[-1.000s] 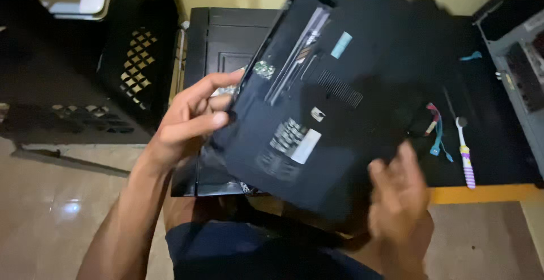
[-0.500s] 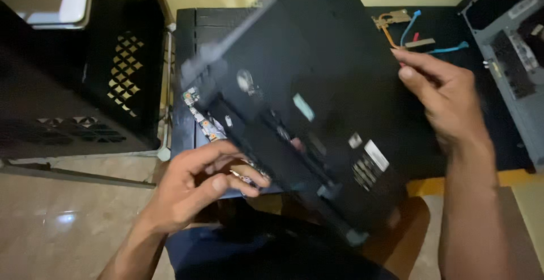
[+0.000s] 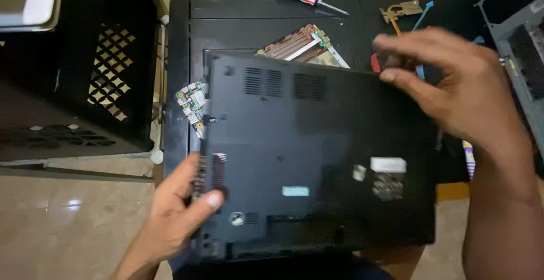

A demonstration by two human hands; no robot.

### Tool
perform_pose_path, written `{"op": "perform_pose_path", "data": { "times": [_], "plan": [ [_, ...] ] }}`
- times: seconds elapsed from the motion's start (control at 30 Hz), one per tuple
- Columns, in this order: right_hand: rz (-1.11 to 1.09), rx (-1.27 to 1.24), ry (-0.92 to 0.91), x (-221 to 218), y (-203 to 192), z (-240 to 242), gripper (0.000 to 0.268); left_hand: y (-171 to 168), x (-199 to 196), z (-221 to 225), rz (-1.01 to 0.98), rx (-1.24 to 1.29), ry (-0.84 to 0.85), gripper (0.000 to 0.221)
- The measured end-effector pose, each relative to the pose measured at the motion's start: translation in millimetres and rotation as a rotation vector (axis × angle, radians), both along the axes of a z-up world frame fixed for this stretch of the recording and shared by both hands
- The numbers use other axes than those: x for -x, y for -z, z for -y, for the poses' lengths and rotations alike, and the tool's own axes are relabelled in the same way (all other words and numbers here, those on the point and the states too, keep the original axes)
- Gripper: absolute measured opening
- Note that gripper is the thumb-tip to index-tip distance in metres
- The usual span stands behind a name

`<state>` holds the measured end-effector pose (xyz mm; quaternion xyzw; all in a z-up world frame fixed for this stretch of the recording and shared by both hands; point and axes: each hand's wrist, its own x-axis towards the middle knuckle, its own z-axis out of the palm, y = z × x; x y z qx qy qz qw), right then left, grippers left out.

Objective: The person unscrews and removes components from a laptop motherboard using a screwdriver, then brushes a copper heatsink with a toothbrush before placing it back onto the motherboard and securing it with screws.

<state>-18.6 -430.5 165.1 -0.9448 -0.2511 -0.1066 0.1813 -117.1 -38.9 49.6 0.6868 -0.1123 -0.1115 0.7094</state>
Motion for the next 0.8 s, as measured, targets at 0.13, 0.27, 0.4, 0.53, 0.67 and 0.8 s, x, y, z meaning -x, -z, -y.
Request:
{"op": "perform_pose_path", "data": {
  "times": [0.13, 0.27, 0.4, 0.53, 0.67, 0.8],
  "plan": [
    [0.050, 0.049, 0.289, 3.9, 27.2, 16.1, 0.058, 10.8, 1.7, -3.7, -0.091, 0.104, -0.268, 0.073],
    [-0.489, -0.301, 0.507, 7.4, 43.9, -2.8, 0.054, 32.4, -2.5, 0.3, -0.123, 0.181, -0.441, 0.061],
    [-0.416, -0.446, 0.329, -1.9, 85.3, -1.1, 0.048, 31.2, -13.4, 11.5, -0.114, 0.253, -0.416, 0.058],
    [-0.331, -0.500, 0.410, -17.0, 103.1, -0.3, 0.045, 23.1, -16.9, 14.4, -0.138, -0.147, -0.330, 0.043],
    [-0.240, -0.490, 0.318, -27.4, 121.6, 8.4, 0.040, -6.7, -13.5, 27.0, -0.466, -0.722, -0.306, 0.028],
    [-0.116, -0.408, 0.303, -35.7, 139.6, 7.9, 0.036, -3.4, -11.9, 30.0, -0.337, -1.057, -0.213, 0.053]
  ]
}}
